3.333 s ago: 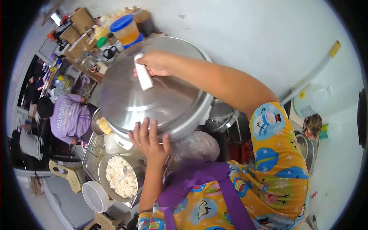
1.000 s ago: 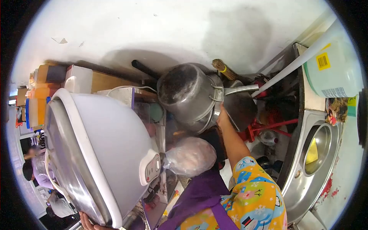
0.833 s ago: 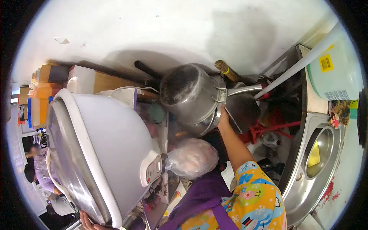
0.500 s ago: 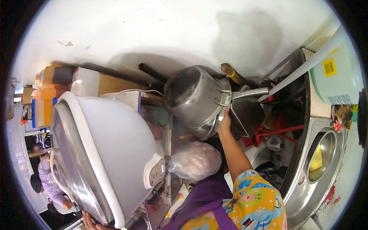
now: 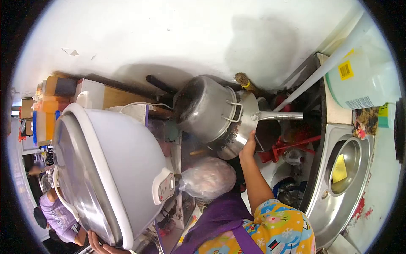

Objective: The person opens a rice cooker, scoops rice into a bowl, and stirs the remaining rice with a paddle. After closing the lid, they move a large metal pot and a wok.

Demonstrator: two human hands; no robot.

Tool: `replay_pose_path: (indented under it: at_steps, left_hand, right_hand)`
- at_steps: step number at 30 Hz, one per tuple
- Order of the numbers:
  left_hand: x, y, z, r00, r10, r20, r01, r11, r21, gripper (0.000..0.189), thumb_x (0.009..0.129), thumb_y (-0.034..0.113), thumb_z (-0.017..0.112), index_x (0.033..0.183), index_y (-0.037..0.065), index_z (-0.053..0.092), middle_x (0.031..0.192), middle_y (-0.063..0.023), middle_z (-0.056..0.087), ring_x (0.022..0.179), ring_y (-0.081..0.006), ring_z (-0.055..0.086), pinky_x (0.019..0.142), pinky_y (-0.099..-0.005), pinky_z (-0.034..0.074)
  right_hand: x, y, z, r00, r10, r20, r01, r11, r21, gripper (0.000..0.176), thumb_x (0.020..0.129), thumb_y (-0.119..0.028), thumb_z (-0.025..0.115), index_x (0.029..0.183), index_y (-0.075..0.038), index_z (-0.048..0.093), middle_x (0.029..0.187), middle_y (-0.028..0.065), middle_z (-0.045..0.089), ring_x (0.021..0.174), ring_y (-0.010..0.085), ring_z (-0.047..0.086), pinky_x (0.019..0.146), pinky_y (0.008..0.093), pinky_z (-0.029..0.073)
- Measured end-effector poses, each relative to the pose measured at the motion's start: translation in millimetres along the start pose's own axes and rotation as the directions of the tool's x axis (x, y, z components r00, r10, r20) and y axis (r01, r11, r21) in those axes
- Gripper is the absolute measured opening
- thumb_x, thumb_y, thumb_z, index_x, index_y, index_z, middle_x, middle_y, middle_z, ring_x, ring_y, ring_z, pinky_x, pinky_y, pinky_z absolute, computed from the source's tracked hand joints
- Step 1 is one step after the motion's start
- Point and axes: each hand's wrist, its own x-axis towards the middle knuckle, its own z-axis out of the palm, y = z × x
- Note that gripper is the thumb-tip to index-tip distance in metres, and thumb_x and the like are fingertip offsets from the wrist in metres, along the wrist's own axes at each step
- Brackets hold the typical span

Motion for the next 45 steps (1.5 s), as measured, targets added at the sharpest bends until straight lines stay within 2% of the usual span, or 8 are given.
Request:
replay_pose_path:
  at_steps: [1,4,17,20,26,41,44,45]
  left_hand:
    - [-1.3,-3.8,-0.9,1.0,0.003,0.005,-0.003,1.0,0.012,0.049,0.1,0.034,0.032,0.111,-0.007,0.056,0.11,-0.0229,0.058,0.101,-0.0341,0.055,0.09,-0.0481,0.045]
    - [-18.9,-24.2,-3.0,0.981,-0.161,0.11,0.168,0.984,-0.06,0.051,0.1,0.031,0.026,0.125,-0.007,0.047,0.128,-0.0211,0.049,0.124,-0.0337,0.041,0.106,-0.0465,0.029]
    - [-15.2,-22.1,-5.0,0.993,-0.08,0.092,0.094,0.983,-0.161,0.041,0.096,0.02,0.035,0.12,-0.009,0.053,0.123,-0.0235,0.051,0.116,-0.0362,0.048,0.099,-0.046,0.036]
    - [-15.4,-25.1,-2.2,0.997,-0.056,0.049,0.065,0.977,-0.201,0.04,0.095,0.019,0.036,0.118,-0.008,0.054,0.121,-0.0236,0.052,0.114,-0.0361,0.05,0.099,-0.0461,0.036]
    - [-14.4,-24.8,-1.8,0.998,-0.058,0.011,0.059,0.973,-0.224,0.037,0.093,0.018,0.04,0.116,-0.006,0.057,0.121,-0.0215,0.054,0.114,-0.0352,0.051,0.098,-0.0449,0.038]
    - [-14.7,-22.8,-0.3,0.997,-0.082,-0.01,0.076,0.96,-0.269,0.034,0.093,0.016,0.043,0.114,-0.005,0.058,0.12,-0.0196,0.056,0.114,-0.0344,0.051,0.097,-0.0446,0.037]
    - [-13.9,-23.7,-1.5,0.998,-0.066,-0.017,0.059,0.963,-0.264,0.033,0.095,0.016,0.043,0.116,-0.004,0.058,0.121,-0.0195,0.056,0.114,-0.0339,0.051,0.098,-0.0434,0.037]
    - [-13.7,-23.0,-1.6,0.999,-0.051,-0.015,0.045,0.963,-0.265,0.033,0.095,0.016,0.043,0.117,-0.003,0.058,0.121,-0.0194,0.056,0.114,-0.0335,0.051,0.099,-0.0427,0.037]
  right_hand:
    - [-1.3,-4.3,-1.9,1.0,-0.008,-0.016,0.008,1.0,0.0,0.059,0.092,-0.047,0.054,0.125,0.002,0.051,0.126,0.0091,0.054,0.115,0.0212,0.049,0.099,0.0342,0.036]
    - [0.0,-7.6,-13.4,0.998,-0.023,-0.054,0.023,1.0,0.007,0.058,0.092,-0.047,0.054,0.123,0.002,0.053,0.124,0.0082,0.055,0.113,0.0207,0.05,0.098,0.0332,0.037]
    - [-51.1,-72.0,-42.1,0.995,0.002,-0.099,-0.001,1.0,0.012,0.057,0.094,-0.048,0.049,0.12,0.002,0.055,0.119,0.0088,0.059,0.105,0.0204,0.056,0.093,0.0324,0.042]
    - [-45.2,-66.7,-54.7,0.997,-0.079,0.004,0.079,0.994,-0.074,0.058,0.094,-0.049,0.049,0.12,0.003,0.055,0.119,0.0094,0.059,0.104,0.0209,0.055,0.093,0.0324,0.042]
    - [-59.8,-67.7,-54.1,0.98,-0.195,0.024,0.196,0.965,-0.175,0.06,0.094,-0.05,0.048,0.12,0.004,0.056,0.12,0.0112,0.058,0.105,0.0241,0.053,0.093,0.0354,0.039]
    - [-101.7,-83.5,-71.5,0.987,-0.163,0.017,0.162,0.958,-0.237,0.056,0.096,-0.044,0.047,0.122,0.005,0.054,0.117,0.01,0.059,0.105,0.0203,0.054,0.093,0.0325,0.04]
    - [-87.4,-79.6,-69.4,0.976,-0.175,0.13,0.198,0.961,-0.192,0.056,0.096,-0.044,0.047,0.119,0.006,0.055,0.112,0.0094,0.061,0.1,0.02,0.056,0.089,0.0323,0.042]
    - [-60.0,-68.2,-73.0,0.972,-0.202,0.116,0.228,0.933,-0.279,0.055,0.096,-0.044,0.047,0.115,0.007,0.057,0.109,0.0094,0.062,0.096,0.0198,0.057,0.087,0.0325,0.043]
